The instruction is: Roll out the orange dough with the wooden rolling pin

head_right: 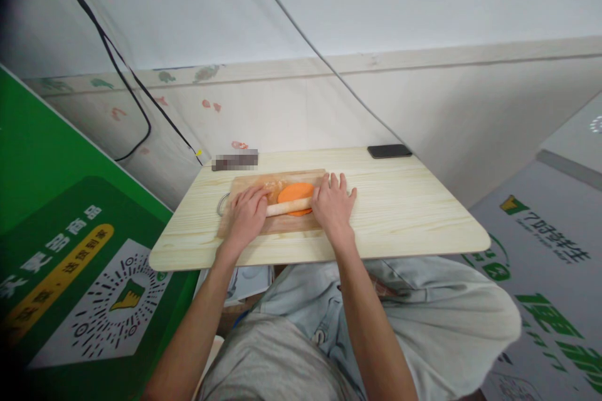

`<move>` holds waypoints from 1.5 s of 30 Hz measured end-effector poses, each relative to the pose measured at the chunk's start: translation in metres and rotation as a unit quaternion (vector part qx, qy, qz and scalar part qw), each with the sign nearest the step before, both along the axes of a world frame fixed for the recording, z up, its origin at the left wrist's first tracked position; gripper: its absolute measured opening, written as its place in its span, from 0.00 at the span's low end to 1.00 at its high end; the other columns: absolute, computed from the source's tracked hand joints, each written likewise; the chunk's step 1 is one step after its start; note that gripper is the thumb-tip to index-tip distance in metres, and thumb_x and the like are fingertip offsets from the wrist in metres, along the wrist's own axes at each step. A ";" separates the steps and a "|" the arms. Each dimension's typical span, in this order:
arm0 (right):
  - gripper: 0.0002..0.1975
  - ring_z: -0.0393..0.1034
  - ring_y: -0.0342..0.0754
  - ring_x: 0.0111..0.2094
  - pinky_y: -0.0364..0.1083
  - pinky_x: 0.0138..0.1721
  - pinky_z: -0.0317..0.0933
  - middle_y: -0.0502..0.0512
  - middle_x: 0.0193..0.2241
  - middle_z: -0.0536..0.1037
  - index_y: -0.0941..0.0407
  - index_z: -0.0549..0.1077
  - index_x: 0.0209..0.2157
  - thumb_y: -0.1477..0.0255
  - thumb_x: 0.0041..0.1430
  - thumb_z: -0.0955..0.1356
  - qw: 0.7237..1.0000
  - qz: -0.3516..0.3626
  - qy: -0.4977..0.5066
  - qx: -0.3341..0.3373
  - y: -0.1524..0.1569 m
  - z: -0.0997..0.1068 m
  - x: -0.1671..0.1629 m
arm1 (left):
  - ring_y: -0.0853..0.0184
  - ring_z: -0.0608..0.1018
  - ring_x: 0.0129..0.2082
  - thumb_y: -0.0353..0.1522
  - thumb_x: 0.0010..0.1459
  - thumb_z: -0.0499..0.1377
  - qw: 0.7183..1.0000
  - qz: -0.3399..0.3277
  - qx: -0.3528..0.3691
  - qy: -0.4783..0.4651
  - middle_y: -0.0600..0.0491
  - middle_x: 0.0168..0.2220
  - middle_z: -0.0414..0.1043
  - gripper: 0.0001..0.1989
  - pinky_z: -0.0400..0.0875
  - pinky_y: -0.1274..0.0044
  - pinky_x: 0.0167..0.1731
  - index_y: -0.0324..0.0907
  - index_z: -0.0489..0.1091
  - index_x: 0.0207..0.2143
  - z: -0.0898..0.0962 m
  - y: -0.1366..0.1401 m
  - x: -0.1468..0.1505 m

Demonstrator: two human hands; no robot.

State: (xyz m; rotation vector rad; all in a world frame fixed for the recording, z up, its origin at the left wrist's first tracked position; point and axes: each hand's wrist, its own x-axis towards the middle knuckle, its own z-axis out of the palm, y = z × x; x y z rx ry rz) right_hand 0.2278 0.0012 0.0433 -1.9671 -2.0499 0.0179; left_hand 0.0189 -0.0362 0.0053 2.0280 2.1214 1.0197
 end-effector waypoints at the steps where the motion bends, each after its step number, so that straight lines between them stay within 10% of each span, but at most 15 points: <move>1: 0.31 0.52 0.63 0.77 0.73 0.72 0.52 0.67 0.74 0.66 0.61 0.63 0.74 0.70 0.76 0.53 1.000 0.005 -0.001 -0.004 0.006 0.001 -0.001 | 0.57 0.75 0.67 0.31 0.73 0.50 1.000 0.001 0.000 0.002 0.48 0.64 0.79 0.20 0.60 0.58 0.71 0.46 0.81 0.53 0.000 0.000 0.000; 20: 0.32 0.55 0.64 0.75 0.70 0.69 0.58 0.69 0.73 0.67 0.61 0.63 0.75 0.70 0.75 0.54 0.998 -0.022 0.012 0.054 -0.020 -0.015 0.004 | 0.57 0.74 0.67 0.30 0.74 0.49 1.000 -0.006 0.003 -0.005 0.48 0.64 0.78 0.20 0.60 0.58 0.71 0.46 0.81 0.53 -0.001 -0.001 -0.001; 33: 0.32 0.53 0.64 0.75 0.73 0.71 0.50 0.65 0.71 0.71 0.56 0.60 0.76 0.69 0.75 0.55 0.999 0.038 0.003 -0.010 0.029 0.000 -0.004 | 0.57 0.74 0.67 0.33 0.75 0.48 1.000 0.003 -0.012 0.009 0.48 0.64 0.78 0.20 0.60 0.58 0.71 0.48 0.81 0.52 0.001 0.000 0.000; 45: 0.31 0.55 0.64 0.75 0.70 0.71 0.55 0.68 0.74 0.65 0.60 0.63 0.74 0.68 0.77 0.52 0.999 -0.005 0.013 0.049 -0.025 -0.014 0.006 | 0.56 0.74 0.67 0.33 0.75 0.49 1.000 -0.006 -0.006 -0.005 0.48 0.64 0.79 0.20 0.61 0.57 0.71 0.46 0.81 0.53 0.001 -0.001 -0.001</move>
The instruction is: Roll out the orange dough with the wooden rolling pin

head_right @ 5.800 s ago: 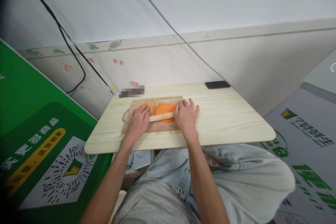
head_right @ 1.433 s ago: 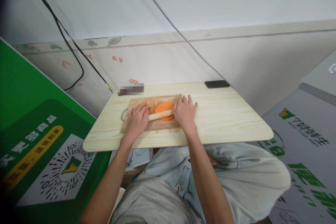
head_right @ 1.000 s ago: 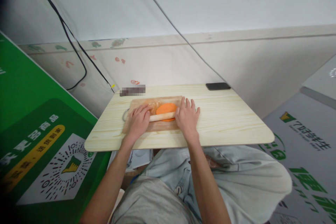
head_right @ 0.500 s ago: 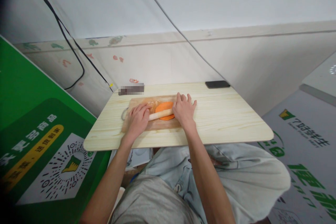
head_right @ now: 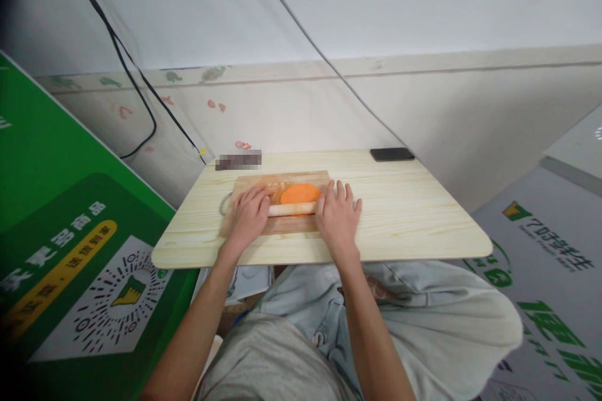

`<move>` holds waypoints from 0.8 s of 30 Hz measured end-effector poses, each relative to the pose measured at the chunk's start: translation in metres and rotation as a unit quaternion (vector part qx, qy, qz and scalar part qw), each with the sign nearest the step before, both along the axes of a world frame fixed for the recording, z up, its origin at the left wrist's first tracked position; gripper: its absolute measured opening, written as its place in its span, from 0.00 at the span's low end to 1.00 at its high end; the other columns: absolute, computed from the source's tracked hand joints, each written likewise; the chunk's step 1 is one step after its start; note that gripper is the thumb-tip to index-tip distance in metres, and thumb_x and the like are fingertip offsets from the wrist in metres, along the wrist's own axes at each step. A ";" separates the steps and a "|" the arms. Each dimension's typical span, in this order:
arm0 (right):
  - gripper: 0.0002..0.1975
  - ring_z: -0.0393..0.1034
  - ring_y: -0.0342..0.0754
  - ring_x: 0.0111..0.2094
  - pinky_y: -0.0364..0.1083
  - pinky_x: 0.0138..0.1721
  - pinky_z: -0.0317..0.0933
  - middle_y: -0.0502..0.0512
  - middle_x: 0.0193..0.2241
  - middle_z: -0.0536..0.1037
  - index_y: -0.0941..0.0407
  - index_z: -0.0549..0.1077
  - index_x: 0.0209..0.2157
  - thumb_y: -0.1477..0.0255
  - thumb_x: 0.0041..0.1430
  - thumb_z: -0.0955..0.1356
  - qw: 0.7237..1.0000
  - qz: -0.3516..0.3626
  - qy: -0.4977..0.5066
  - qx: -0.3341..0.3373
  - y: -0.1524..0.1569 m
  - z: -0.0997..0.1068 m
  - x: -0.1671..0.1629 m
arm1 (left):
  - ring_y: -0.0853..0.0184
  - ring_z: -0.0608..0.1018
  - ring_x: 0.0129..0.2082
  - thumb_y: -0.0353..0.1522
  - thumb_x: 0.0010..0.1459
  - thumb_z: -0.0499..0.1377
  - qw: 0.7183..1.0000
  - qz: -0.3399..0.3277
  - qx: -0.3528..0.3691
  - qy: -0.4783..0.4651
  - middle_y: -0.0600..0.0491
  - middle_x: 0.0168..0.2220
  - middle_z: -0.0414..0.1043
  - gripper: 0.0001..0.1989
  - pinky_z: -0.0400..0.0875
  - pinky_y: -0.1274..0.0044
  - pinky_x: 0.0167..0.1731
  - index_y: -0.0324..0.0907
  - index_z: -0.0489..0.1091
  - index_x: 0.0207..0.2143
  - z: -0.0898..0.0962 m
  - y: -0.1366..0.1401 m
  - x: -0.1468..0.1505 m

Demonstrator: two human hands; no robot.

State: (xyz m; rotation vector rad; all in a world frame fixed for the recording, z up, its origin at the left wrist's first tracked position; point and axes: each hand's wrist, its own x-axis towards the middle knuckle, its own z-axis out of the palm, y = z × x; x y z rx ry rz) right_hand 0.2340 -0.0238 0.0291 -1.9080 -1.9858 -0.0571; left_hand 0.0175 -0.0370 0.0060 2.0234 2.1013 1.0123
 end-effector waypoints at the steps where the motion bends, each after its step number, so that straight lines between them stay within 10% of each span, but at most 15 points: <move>1: 0.31 0.55 0.64 0.75 0.70 0.71 0.55 0.68 0.74 0.65 0.60 0.64 0.74 0.68 0.77 0.52 1.000 -0.004 0.000 0.000 -0.001 -0.001 0.000 | 0.56 0.74 0.67 0.33 0.75 0.49 1.000 0.001 0.000 0.000 0.48 0.64 0.79 0.20 0.61 0.57 0.71 0.46 0.81 0.52 0.000 0.000 0.000; 24: 0.30 0.55 0.63 0.75 0.71 0.72 0.50 0.62 0.72 0.70 0.53 0.64 0.74 0.63 0.80 0.51 0.998 0.044 -0.011 -0.050 0.050 0.018 -0.013 | 0.56 0.75 0.66 0.33 0.75 0.50 1.000 0.008 -0.001 0.015 0.49 0.64 0.78 0.19 0.61 0.59 0.71 0.49 0.82 0.52 -0.002 0.002 0.000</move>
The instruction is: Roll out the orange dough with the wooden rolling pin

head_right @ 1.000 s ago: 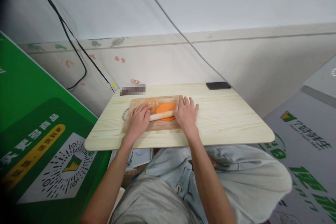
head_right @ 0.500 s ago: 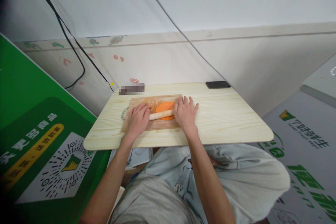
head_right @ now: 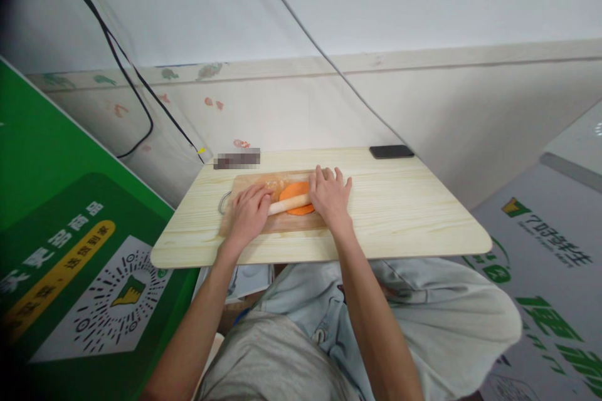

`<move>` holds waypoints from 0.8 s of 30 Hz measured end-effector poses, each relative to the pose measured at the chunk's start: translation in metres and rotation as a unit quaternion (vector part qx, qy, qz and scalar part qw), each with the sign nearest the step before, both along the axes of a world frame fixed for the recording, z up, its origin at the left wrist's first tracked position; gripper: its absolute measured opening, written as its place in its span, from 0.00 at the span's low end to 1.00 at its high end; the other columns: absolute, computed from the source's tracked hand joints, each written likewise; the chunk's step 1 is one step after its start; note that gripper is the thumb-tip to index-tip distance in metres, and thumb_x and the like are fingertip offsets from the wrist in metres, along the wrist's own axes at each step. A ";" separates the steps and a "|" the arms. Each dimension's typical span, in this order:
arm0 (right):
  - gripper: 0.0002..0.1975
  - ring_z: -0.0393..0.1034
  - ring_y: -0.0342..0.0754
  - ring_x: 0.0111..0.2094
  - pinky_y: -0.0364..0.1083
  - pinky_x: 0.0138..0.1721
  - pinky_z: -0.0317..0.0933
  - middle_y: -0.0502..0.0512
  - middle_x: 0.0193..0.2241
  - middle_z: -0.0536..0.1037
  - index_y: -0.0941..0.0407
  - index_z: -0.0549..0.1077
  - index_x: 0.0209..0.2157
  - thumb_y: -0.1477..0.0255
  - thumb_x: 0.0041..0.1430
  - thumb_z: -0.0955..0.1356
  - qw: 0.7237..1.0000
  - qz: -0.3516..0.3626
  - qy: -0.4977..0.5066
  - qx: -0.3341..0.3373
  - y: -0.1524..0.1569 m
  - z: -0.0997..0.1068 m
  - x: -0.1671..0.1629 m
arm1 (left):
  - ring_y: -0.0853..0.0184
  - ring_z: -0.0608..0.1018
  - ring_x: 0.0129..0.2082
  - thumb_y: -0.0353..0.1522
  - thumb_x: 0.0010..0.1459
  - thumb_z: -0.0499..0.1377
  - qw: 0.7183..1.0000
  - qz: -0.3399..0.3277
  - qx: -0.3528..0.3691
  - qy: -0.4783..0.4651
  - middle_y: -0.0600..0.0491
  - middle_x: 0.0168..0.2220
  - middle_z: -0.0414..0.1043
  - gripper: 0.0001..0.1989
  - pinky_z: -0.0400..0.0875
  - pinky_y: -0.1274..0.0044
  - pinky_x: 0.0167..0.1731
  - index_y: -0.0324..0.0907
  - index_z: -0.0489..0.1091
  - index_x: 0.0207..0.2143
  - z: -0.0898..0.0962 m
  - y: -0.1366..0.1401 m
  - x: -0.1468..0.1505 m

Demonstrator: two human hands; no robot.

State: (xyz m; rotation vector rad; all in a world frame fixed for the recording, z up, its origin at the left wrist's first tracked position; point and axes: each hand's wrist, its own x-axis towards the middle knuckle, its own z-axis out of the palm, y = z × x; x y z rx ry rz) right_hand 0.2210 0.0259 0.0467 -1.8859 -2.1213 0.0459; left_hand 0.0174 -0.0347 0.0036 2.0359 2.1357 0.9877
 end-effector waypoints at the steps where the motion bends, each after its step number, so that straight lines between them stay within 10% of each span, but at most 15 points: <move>1: 0.31 0.55 0.63 0.75 0.71 0.72 0.50 0.62 0.72 0.70 0.54 0.64 0.74 0.64 0.80 0.50 1.000 -0.002 0.003 0.007 -0.004 -0.001 0.002 | 0.56 0.75 0.66 0.33 0.75 0.50 1.000 0.001 0.001 0.000 0.49 0.64 0.78 0.19 0.61 0.59 0.71 0.49 0.82 0.52 0.000 0.000 0.000; 10: 0.30 0.53 0.65 0.76 0.70 0.71 0.53 0.67 0.74 0.66 0.60 0.67 0.72 0.69 0.76 0.54 0.999 -0.029 0.003 0.032 -0.036 -0.012 0.010 | 0.56 0.75 0.67 0.33 0.75 0.50 1.000 -0.007 0.005 -0.020 0.48 0.64 0.79 0.18 0.61 0.58 0.71 0.47 0.81 0.51 0.003 -0.002 0.000; 24: 0.29 0.52 0.64 0.76 0.75 0.73 0.48 0.59 0.73 0.69 0.52 0.65 0.74 0.58 0.80 0.54 1.000 0.024 0.013 -0.003 -0.003 -0.003 0.007 | 0.54 0.76 0.65 0.33 0.76 0.50 1.000 0.005 0.001 -0.007 0.47 0.63 0.79 0.19 0.63 0.56 0.69 0.46 0.82 0.50 0.005 -0.002 0.003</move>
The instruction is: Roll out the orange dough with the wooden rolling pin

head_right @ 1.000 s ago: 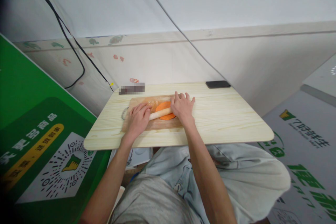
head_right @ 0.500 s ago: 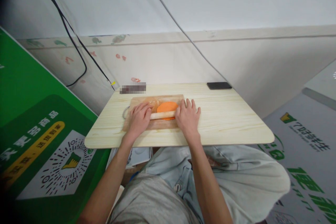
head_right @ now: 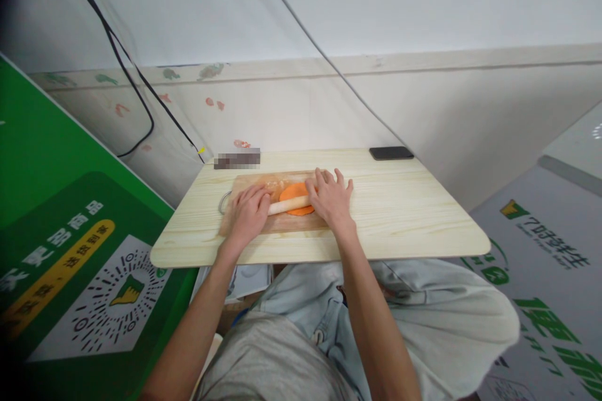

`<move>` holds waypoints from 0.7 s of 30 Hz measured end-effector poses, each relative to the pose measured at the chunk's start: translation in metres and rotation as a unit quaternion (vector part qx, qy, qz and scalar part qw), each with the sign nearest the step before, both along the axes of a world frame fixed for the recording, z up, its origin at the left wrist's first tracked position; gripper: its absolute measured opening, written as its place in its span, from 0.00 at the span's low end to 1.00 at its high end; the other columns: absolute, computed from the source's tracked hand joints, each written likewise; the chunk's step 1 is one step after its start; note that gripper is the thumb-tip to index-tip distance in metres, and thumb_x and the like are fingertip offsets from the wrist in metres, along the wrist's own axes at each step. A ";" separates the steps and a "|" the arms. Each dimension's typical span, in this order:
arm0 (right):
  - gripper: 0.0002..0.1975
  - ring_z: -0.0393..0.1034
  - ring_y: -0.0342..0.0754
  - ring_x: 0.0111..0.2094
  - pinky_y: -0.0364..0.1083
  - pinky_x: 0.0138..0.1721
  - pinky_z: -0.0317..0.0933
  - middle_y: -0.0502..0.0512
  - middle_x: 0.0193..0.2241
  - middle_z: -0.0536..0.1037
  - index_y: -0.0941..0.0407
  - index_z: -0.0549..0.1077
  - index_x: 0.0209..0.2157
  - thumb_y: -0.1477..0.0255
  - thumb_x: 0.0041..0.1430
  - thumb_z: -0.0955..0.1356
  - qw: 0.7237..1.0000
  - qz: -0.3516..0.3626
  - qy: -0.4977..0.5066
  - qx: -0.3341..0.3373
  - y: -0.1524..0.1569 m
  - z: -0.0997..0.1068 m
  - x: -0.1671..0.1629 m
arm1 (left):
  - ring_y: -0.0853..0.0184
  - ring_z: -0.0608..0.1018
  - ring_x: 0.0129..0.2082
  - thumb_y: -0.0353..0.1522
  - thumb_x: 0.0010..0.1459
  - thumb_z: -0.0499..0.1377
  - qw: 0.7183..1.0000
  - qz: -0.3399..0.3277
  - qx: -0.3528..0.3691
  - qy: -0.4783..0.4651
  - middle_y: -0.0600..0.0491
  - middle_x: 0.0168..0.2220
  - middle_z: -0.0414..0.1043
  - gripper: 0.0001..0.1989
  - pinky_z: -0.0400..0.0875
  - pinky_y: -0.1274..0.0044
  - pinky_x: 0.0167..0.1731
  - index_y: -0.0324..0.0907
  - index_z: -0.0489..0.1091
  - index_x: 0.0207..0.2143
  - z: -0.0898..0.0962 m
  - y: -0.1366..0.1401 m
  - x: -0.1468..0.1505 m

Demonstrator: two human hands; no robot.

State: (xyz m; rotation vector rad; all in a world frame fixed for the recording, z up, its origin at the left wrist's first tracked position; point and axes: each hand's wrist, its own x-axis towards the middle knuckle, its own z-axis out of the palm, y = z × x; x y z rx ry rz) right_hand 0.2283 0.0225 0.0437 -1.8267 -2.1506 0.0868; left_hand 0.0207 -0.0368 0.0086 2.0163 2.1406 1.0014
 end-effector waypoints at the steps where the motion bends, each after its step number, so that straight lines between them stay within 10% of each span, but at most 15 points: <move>1: 0.29 0.52 0.64 0.76 0.75 0.73 0.48 0.59 0.73 0.68 0.52 0.65 0.74 0.58 0.80 0.54 1.000 0.003 -0.002 0.000 -0.002 -0.001 0.001 | 0.54 0.76 0.65 0.33 0.76 0.49 1.000 0.000 0.000 0.000 0.47 0.63 0.79 0.19 0.62 0.56 0.69 0.46 0.81 0.50 0.000 0.000 0.000; 11: 0.31 0.45 0.63 0.79 0.75 0.74 0.47 0.57 0.78 0.58 0.48 0.63 0.76 0.54 0.79 0.58 0.997 0.064 0.030 -0.009 -0.036 -0.008 0.018 | 0.55 0.77 0.64 0.34 0.78 0.49 1.000 -0.009 0.023 -0.014 0.47 0.61 0.81 0.18 0.63 0.57 0.69 0.46 0.79 0.54 -0.003 0.000 -0.001; 21: 0.25 0.52 0.63 0.76 0.89 0.68 0.41 0.52 0.73 0.69 0.39 0.73 0.68 0.55 0.82 0.55 0.994 0.076 0.047 -0.056 -0.011 0.000 0.001 | 0.50 0.76 0.63 0.42 0.78 0.51 0.995 -0.010 0.099 -0.020 0.40 0.61 0.77 0.21 0.68 0.54 0.66 0.43 0.75 0.61 -0.015 0.000 -0.004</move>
